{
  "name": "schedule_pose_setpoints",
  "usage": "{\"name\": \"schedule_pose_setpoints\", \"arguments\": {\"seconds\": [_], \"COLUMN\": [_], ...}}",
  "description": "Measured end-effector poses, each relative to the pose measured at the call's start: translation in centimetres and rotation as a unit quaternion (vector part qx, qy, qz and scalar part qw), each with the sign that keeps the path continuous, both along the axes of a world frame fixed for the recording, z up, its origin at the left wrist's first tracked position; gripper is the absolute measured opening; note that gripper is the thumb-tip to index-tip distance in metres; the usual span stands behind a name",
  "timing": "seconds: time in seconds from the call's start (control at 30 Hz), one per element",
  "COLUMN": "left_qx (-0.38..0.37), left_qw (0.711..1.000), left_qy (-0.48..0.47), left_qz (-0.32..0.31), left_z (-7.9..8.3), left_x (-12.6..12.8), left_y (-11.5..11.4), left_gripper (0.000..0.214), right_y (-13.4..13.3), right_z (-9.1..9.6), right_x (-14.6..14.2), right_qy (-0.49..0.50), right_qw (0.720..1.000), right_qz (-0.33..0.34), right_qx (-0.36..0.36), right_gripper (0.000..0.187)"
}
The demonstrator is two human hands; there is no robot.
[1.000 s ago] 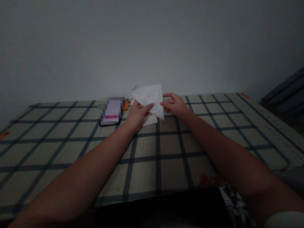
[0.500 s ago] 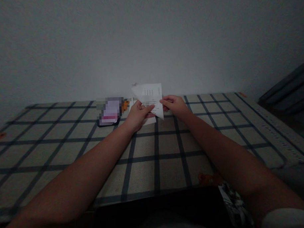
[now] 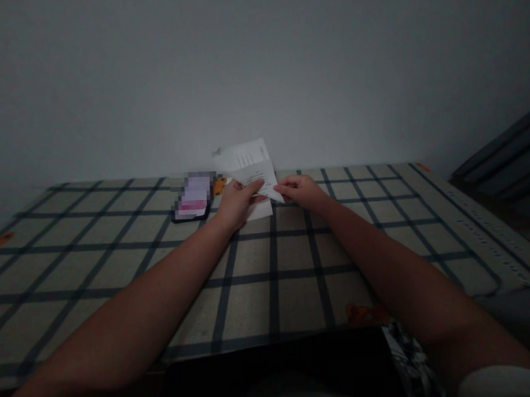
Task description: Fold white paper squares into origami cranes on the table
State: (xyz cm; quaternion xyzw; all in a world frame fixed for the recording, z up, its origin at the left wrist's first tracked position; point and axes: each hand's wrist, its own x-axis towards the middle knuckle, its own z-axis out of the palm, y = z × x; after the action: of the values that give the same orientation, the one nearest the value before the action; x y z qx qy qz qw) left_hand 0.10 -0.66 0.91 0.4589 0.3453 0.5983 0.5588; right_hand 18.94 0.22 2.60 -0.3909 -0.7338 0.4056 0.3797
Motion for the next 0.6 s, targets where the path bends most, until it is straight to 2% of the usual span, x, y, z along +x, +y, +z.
{"name": "schedule_pose_setpoints", "arguments": {"seconds": [0.1, 0.3, 0.47, 0.6], "left_qx": [-0.023, 0.032, 0.044, 0.042], "left_qw": [0.999, 0.998, 0.996, 0.996], "left_qy": [0.014, 0.016, 0.016, 0.008], "left_qz": [-0.025, 0.049, 0.072, 0.075], "left_z": [-0.18, -0.62, -0.48, -0.47], "left_x": [0.09, -0.03, -0.16, -0.05], "left_y": [-0.05, 0.46, 0.62, 0.51], "left_gripper": [0.037, 0.048, 0.052, 0.053], "right_y": [0.05, 0.1, 0.08, 0.49], "right_z": [-0.09, 0.09, 0.2, -0.4], "right_x": [0.1, 0.24, 0.33, 0.56], "right_qy": [-0.011, -0.012, -0.02, -0.033], "right_qw": [1.0, 1.0, 0.998, 0.998], "right_qz": [0.006, 0.005, 0.036, 0.041], "right_qx": [0.011, -0.001, -0.038, -0.029], "right_gripper": [0.033, 0.038, 0.036, 0.034]}}
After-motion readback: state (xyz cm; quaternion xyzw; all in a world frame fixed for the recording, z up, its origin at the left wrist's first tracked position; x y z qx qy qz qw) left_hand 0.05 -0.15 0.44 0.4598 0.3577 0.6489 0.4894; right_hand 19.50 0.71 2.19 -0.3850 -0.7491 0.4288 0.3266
